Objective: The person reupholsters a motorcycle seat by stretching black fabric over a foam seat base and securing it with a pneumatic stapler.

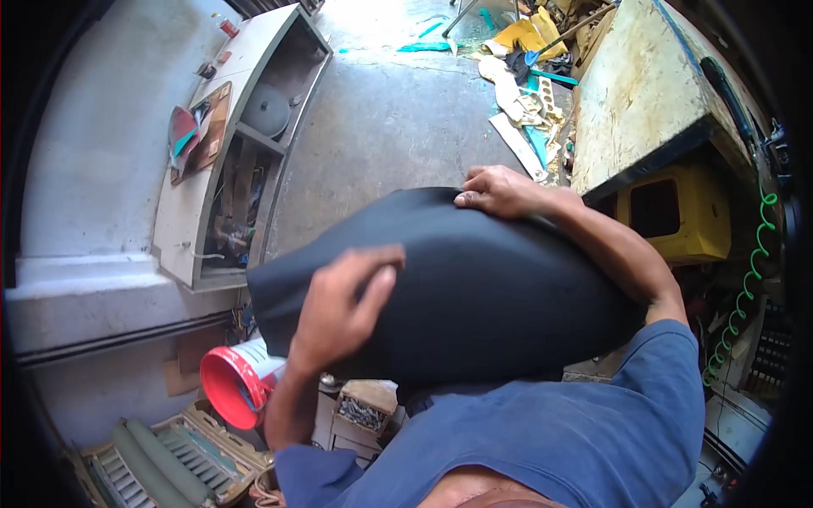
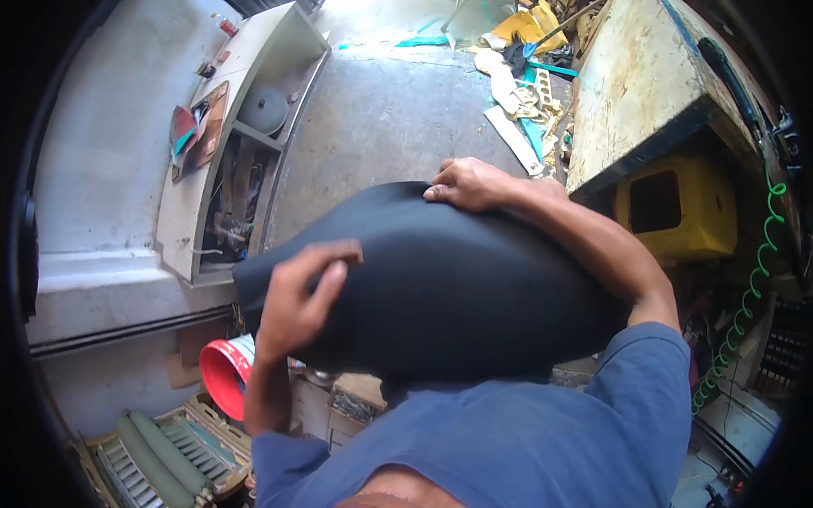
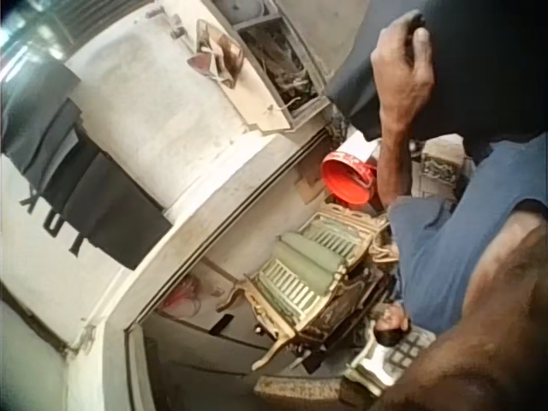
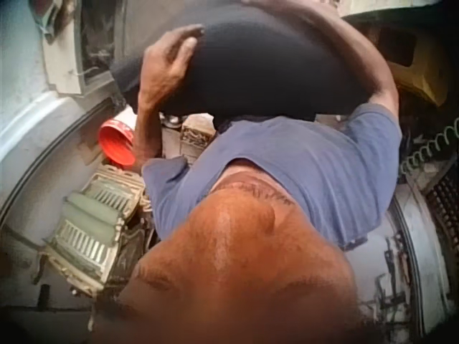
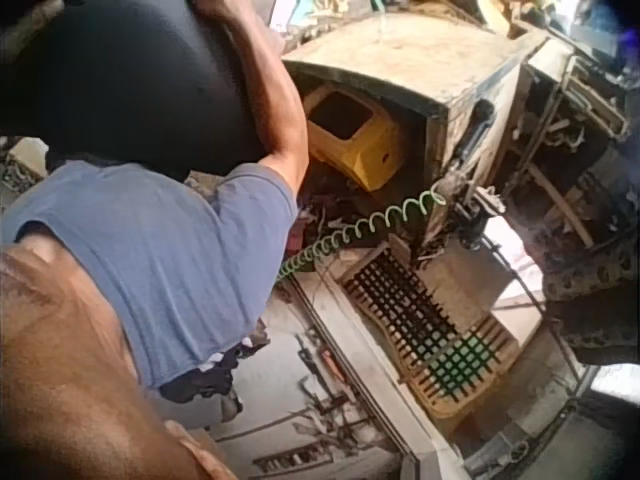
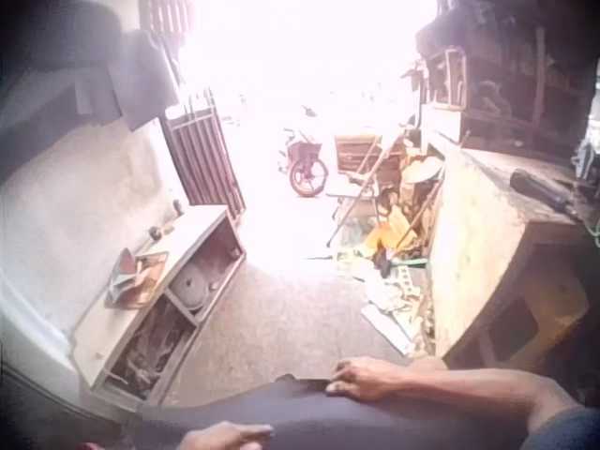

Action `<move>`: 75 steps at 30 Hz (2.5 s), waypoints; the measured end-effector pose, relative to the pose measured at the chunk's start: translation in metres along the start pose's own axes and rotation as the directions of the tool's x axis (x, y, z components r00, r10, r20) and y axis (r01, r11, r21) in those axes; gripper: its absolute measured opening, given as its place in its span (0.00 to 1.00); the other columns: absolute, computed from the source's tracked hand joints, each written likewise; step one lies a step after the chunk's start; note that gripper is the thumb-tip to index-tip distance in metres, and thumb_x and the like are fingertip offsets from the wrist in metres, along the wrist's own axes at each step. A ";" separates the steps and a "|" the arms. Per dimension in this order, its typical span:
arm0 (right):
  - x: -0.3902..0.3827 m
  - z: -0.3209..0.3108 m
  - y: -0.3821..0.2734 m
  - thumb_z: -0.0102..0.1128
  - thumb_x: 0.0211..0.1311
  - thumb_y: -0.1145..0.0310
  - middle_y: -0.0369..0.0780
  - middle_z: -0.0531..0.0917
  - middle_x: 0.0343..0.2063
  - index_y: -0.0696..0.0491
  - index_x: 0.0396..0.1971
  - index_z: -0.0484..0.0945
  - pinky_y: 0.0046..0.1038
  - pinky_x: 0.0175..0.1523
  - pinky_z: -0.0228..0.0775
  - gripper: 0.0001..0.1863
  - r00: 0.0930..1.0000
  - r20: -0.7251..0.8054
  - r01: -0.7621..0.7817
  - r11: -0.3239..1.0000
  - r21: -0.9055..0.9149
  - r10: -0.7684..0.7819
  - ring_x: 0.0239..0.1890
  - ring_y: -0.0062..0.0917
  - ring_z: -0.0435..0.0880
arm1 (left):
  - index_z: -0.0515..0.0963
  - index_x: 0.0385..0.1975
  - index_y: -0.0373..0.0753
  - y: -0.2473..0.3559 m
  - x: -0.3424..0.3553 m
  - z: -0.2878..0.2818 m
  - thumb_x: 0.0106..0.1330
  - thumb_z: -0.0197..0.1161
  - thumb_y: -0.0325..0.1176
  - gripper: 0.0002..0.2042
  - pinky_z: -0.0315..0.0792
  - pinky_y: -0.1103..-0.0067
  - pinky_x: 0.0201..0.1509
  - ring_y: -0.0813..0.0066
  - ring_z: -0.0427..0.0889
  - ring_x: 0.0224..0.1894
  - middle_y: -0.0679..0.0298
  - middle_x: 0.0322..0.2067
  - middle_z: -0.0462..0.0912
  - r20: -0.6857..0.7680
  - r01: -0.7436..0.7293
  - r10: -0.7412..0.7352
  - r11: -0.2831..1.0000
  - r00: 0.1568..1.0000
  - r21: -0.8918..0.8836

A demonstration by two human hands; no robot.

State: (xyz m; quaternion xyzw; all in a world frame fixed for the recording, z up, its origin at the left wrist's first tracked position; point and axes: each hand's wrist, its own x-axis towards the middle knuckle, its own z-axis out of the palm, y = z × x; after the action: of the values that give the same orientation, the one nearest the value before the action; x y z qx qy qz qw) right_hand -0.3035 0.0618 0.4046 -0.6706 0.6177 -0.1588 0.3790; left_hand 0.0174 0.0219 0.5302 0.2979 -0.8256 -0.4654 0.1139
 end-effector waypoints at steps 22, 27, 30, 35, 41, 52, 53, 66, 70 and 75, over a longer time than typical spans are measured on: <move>0.085 -0.061 -0.012 0.63 0.63 0.79 0.47 0.81 0.26 0.64 0.39 0.82 0.32 0.32 0.74 0.07 0.981 -0.182 0.131 0.916 0.379 -0.065 0.25 0.40 0.83 | 0.85 0.42 0.32 -0.095 0.253 -0.030 0.62 0.69 0.23 0.09 0.75 0.76 0.32 0.66 0.81 0.23 0.46 0.24 0.81 0.539 0.083 -0.006 0.989 0.842 -0.119; 0.100 -0.043 0.010 0.63 0.64 0.75 0.47 0.80 0.25 0.62 0.37 0.82 0.33 0.31 0.72 0.06 0.965 -0.249 0.160 0.933 0.322 -0.079 0.25 0.40 0.82 | 0.85 0.41 0.32 -0.112 0.267 -0.023 0.65 0.69 0.30 0.09 0.73 0.74 0.30 0.80 0.77 0.23 0.50 0.22 0.82 0.532 0.115 -0.082 0.993 0.843 -0.031; 0.103 -0.029 0.024 0.61 0.68 0.71 0.48 0.78 0.22 0.60 0.31 0.80 0.36 0.29 0.69 0.08 0.977 -0.209 0.114 0.944 0.309 -0.049 0.23 0.41 0.80 | 0.84 0.30 0.31 -0.131 0.269 -0.007 0.68 0.67 0.36 0.12 0.69 0.68 0.24 0.60 0.79 0.17 0.46 0.18 0.77 0.553 0.166 -0.125 0.986 0.824 -0.025; 0.101 -0.009 0.043 0.54 0.73 0.56 0.49 0.84 0.25 0.56 0.33 0.82 0.48 0.40 0.71 0.18 0.990 0.088 -0.130 0.938 0.322 0.107 0.33 0.46 0.85 | 0.85 0.38 0.30 -0.156 0.265 0.018 0.72 0.63 0.42 0.17 0.75 0.68 0.39 0.69 0.84 0.28 0.50 0.24 0.85 0.737 0.332 -0.245 0.943 0.630 0.030; 0.097 0.004 0.036 0.55 0.72 0.48 0.51 0.88 0.39 0.48 0.47 0.87 0.38 0.53 0.73 0.21 0.756 0.626 -0.480 0.813 0.328 0.194 0.45 0.46 0.86 | 0.83 0.46 0.34 -0.174 0.208 0.042 0.77 0.55 0.51 0.23 0.72 0.74 0.52 0.75 0.79 0.43 0.63 0.37 0.85 0.857 0.544 -0.368 0.829 0.361 0.127; 0.104 0.074 0.075 0.55 0.71 0.51 0.48 0.87 0.36 0.54 0.46 0.84 0.40 0.49 0.74 0.21 0.623 0.779 -0.486 0.749 0.451 -0.065 0.41 0.42 0.86 | 0.60 0.63 0.16 -0.028 0.155 0.059 0.70 0.49 0.66 0.47 0.65 0.51 0.63 0.33 0.67 0.61 0.29 0.50 0.72 0.560 -0.181 -0.117 0.875 0.820 0.449; 0.104 0.082 0.077 0.55 0.71 0.51 0.48 0.87 0.36 0.55 0.46 0.83 0.41 0.49 0.74 0.21 0.621 0.782 -0.479 0.760 0.439 -0.061 0.41 0.42 0.86 | 0.61 0.62 0.16 -0.029 0.154 0.062 0.70 0.48 0.67 0.47 0.65 0.51 0.63 0.32 0.68 0.61 0.29 0.50 0.73 0.533 -0.203 -0.099 0.855 0.841 0.478; -0.125 -0.113 -0.013 0.59 0.68 0.57 0.48 0.84 0.44 0.58 0.51 0.79 0.35 0.56 0.74 0.21 0.810 -0.508 -0.266 0.956 0.127 0.293 0.49 0.39 0.84 | 0.81 0.43 0.26 -0.027 0.129 0.020 0.79 0.37 0.49 0.30 0.70 0.57 0.60 0.30 0.79 0.49 0.31 0.39 0.82 0.310 0.348 -0.529 0.803 0.790 0.483; -0.254 -0.019 -0.010 0.57 0.67 0.37 0.48 0.75 0.59 0.55 0.67 0.69 0.40 0.63 0.68 0.41 0.423 -0.757 -0.116 0.859 0.499 0.498 0.62 0.43 0.74 | 0.82 0.47 0.26 -0.099 0.096 0.010 0.80 0.38 0.53 0.32 0.70 0.66 0.61 0.44 0.82 0.52 0.39 0.43 0.85 0.227 0.479 -0.518 0.853 0.825 0.206; -0.190 -0.006 0.002 0.49 0.74 0.43 0.48 0.81 0.56 0.57 0.59 0.77 0.38 0.66 0.66 0.32 0.103 -0.915 -0.183 0.912 0.368 0.389 0.59 0.45 0.78 | 0.75 0.58 0.27 -0.092 0.098 0.022 0.80 0.45 0.52 0.30 0.74 0.71 0.58 0.63 0.84 0.49 0.54 0.46 0.85 0.211 0.708 -0.677 0.652 0.705 -0.274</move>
State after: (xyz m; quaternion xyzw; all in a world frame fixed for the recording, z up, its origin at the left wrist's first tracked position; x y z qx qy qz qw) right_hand -0.3444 0.2407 0.4552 -0.2429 0.8160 -0.5235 -0.0315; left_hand -0.0352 -0.0573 0.4323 0.5451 -0.5619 -0.6192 -0.0606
